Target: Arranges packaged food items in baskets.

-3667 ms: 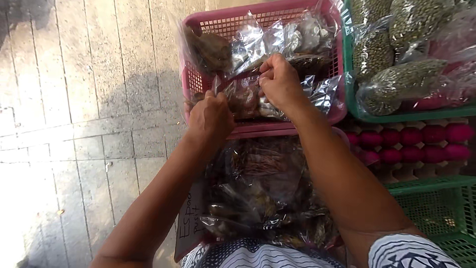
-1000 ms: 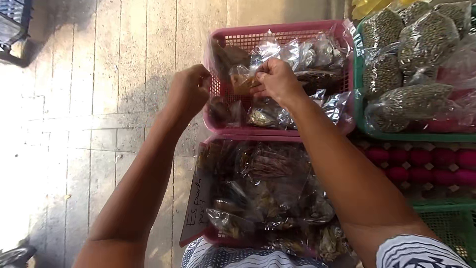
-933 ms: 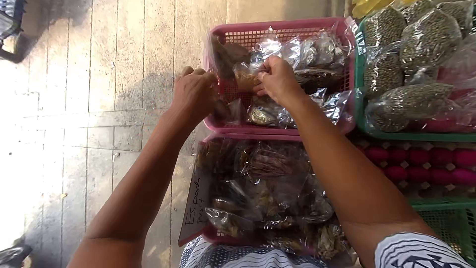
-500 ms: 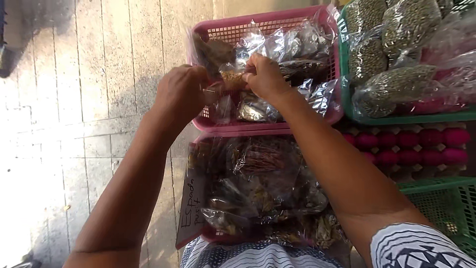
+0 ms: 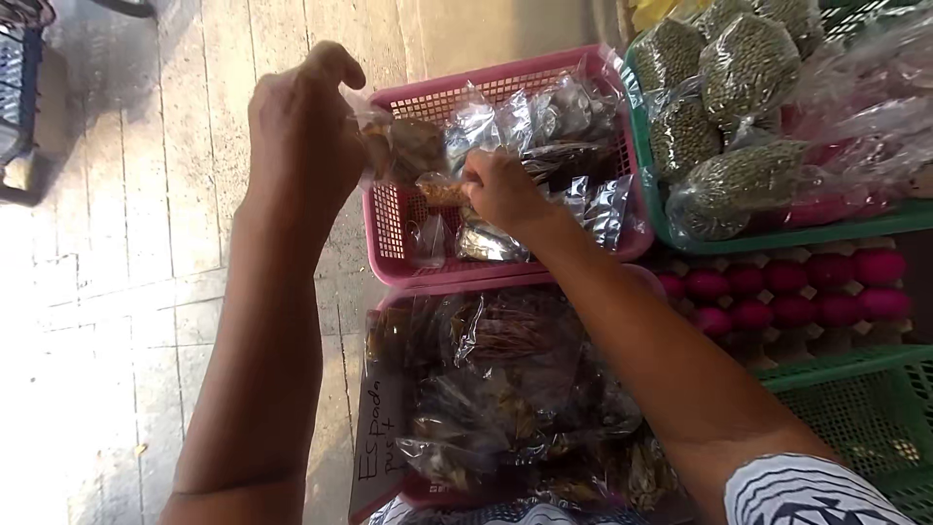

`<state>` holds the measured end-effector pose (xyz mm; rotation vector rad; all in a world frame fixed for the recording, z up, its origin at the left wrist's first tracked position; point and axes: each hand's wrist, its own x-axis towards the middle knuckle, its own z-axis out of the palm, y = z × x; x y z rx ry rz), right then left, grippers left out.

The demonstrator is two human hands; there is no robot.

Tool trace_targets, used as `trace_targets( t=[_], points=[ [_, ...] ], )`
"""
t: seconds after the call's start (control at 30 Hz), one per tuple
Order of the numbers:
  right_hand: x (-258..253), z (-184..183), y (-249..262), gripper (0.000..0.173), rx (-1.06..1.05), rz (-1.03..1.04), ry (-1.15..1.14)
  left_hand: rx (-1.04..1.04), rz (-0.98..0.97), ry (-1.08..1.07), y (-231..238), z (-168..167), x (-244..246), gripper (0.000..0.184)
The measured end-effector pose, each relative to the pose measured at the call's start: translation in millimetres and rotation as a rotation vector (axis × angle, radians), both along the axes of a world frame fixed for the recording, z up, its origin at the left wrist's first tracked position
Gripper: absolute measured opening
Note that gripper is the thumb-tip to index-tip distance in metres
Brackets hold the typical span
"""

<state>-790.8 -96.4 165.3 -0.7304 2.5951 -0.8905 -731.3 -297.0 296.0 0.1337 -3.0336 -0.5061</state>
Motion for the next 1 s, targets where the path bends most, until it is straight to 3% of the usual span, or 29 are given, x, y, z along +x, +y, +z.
trace_targets(
  t=[0.17, 0.27, 0.37, 0.43, 0.5, 0.57, 0.63, 0.73, 0.8, 0.87, 1.0],
  points=[
    [4, 3, 1, 0.013, 0.022, 0.066, -0.010, 0.048, -0.052, 0.096, 7, -17, -51, 0.034],
    [6, 6, 1, 0.029, 0.003, 0.030, -0.080, 0.078, -0.038, 0.011, 6, -53, -79, 0.036],
    [0, 26, 4, 0.048, -0.125, -0.067, -0.398, 0.044, 0.062, -0.095, 3, -77, -92, 0.041],
    [-8, 45, 11, 0.044, -0.294, -0.160, -0.611, 0.034, 0.117, -0.115, 0, -82, -92, 0.048],
    [-25, 59, 16, 0.031, -0.287, -0.266, -0.520, 0.028, 0.141, -0.109, -4, -88, -87, 0.052],
    [-50, 57, 16, 0.026, -0.096, -0.337, -0.245, 0.002, 0.156, -0.098, -8, -94, -79, 0.059],
    [-68, 49, 11, 0.033, 0.104, -0.367, -0.095, -0.052, 0.211, -0.103, -8, -97, -72, 0.063],
    [-79, 33, -5, 0.057, 0.337, -0.312, -0.089, -0.075, 0.387, -0.158, -8, -99, -64, 0.076],
    [-78, 27, -17, 0.050, 0.411, -0.278, -0.103, -0.001, 0.482, -0.217, -8, -100, -63, 0.084],
    [-81, 24, -24, 0.036, 0.404, -0.275, -0.110, 0.073, 0.500, -0.233, -10, -102, -65, 0.078],
    [-84, 33, -28, 0.032, 0.261, -0.268, -0.153, 0.176, 0.376, -0.127, -15, -101, -65, 0.053]
  ],
)
